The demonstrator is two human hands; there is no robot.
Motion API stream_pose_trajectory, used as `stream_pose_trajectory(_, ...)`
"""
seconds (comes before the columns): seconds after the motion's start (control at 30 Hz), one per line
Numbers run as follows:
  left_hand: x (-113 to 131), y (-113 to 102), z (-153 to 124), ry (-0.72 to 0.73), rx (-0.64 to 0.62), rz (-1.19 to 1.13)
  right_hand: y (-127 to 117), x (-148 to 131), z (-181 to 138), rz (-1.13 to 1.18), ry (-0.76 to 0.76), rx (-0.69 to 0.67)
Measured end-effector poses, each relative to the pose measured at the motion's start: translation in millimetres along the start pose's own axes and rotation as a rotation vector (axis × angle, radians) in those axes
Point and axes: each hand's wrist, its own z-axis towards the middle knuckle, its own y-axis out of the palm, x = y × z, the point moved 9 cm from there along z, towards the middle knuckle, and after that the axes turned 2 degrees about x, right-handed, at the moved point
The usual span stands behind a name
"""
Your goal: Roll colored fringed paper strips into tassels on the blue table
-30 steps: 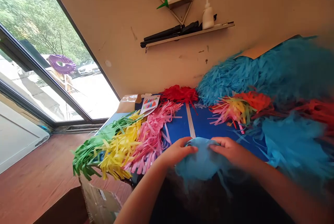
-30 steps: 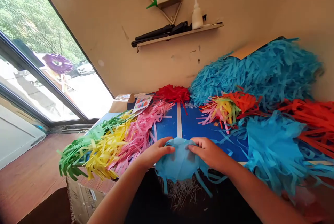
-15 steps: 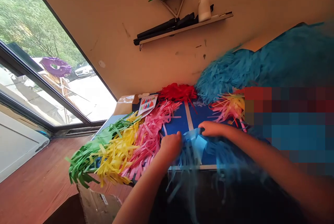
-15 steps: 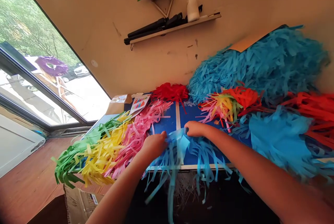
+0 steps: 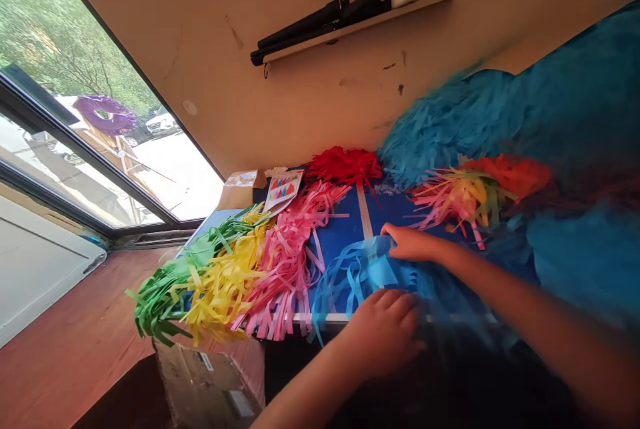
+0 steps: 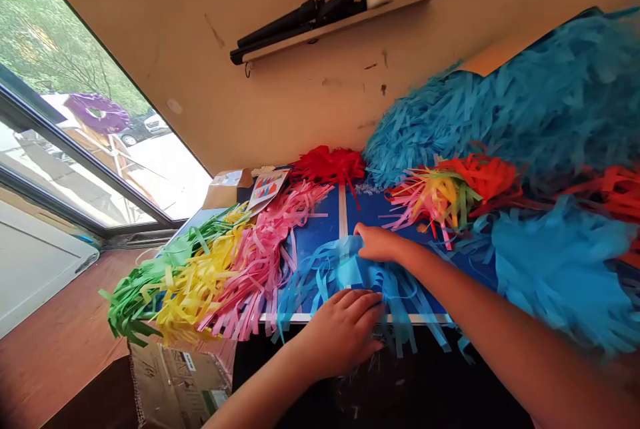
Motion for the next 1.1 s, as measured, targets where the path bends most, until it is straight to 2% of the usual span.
stream_pose_trajectory(0.07,-7.0,11.4,-4.6,-0.041,0.038,0.0,0.6,1.7,-1.9,0.01,-0.025,-0.012)
stream_pose_trajectory(0.17,-29.0,9.5,-26.2,-0.059,0.011,0.024,1.8,5.4,-3.4,0.024,-0.055,-0.041)
stream_pose_trajectory(0.23,-50.0,0.4,-41.9,-0.067,-0.032,0.077,2.1,7.2,-3.0,0.034,-0.07,-0.061)
stream_pose_trajectory(0.33,-94.0,-17.2,-62.3,-0.123,-0.114,0.218,0.9,6.8,-3.7,0.038,-0.085,-0.066)
stream_pose_trajectory(0.43,-140.1,-47.0,-78.0,-0.209,-0.137,0.289,-1.2,3.6,-8.0,0.019,-0.092,-0.028)
stream_pose_trajectory(0.47,-153.5,-61.7,-80.8,-0.272,-0.097,0.294,-2.3,2.9,-9.3,0.008,-0.09,-0.001)
stream_pose_trajectory(0.53,-171.3,-95.2,-82.2,-0.458,0.091,0.299,-4.7,1.7,-9.9,-0.017,-0.088,0.061)
stream_pose_trajectory(0.6,-163.4,-109.7,-73.1,-0.56,0.28,0.239,-7.6,-0.1,-7.9,-0.043,-0.095,0.112)
stream_pose_trajectory(0.67,-123.2,-82.1,-40.3,-0.363,0.223,0.087,-12.5,-2.2,-6.7,-0.082,-0.092,0.156)
stream_pose_trajectory(0.7,-98.0,-58.1,-23.4,-0.23,0.118,0.035,-15.7,-3.1,-8.7,-0.103,-0.074,0.181)
stream_pose_trajectory(0.73,-79.7,-37.9,-11.5,-0.17,0.059,0.006,-20.2,-4.7,-14.0,-0.134,-0.05,0.225)
stream_pose_trajectory(0.77,-71.1,-21.5,-3.6,-0.192,0.033,-0.019,-24.6,-8.9,-23.4,-0.177,-0.038,0.286)
stream_pose_trajectory(0.83,-67.2,4.5,2.2,-0.279,-0.026,-0.065,-25.8,-29.4,-54.3,-0.278,-0.104,0.42)
stream_pose_trajectory(0.87,-69.2,12.4,1.0,-0.316,-0.047,-0.084,-18.4,-47.3,-74.4,-0.332,-0.214,0.467)
stream_pose_trajectory(0.93,-73.0,19.8,-4.0,-0.328,-0.089,-0.107,13.1,-80.9,-114.9,-0.299,-0.472,0.44)
stream_pose_trajectory(0.97,-74.8,20.5,-6.6,-0.319,-0.103,-0.107,27.0,-89.9,-131.5,-0.271,-0.522,0.452)
stream_pose_trajectory(1.03,-78.2,19.9,-10.4,-0.312,-0.125,-0.094,49.6,-95.7,-150.9,-0.263,-0.518,0.51)
stream_pose_trajectory(1.1,-80.5,19.3,-11.8,-0.325,-0.126,-0.081,61.4,-86.2,-151.8,-0.246,-0.394,0.58)
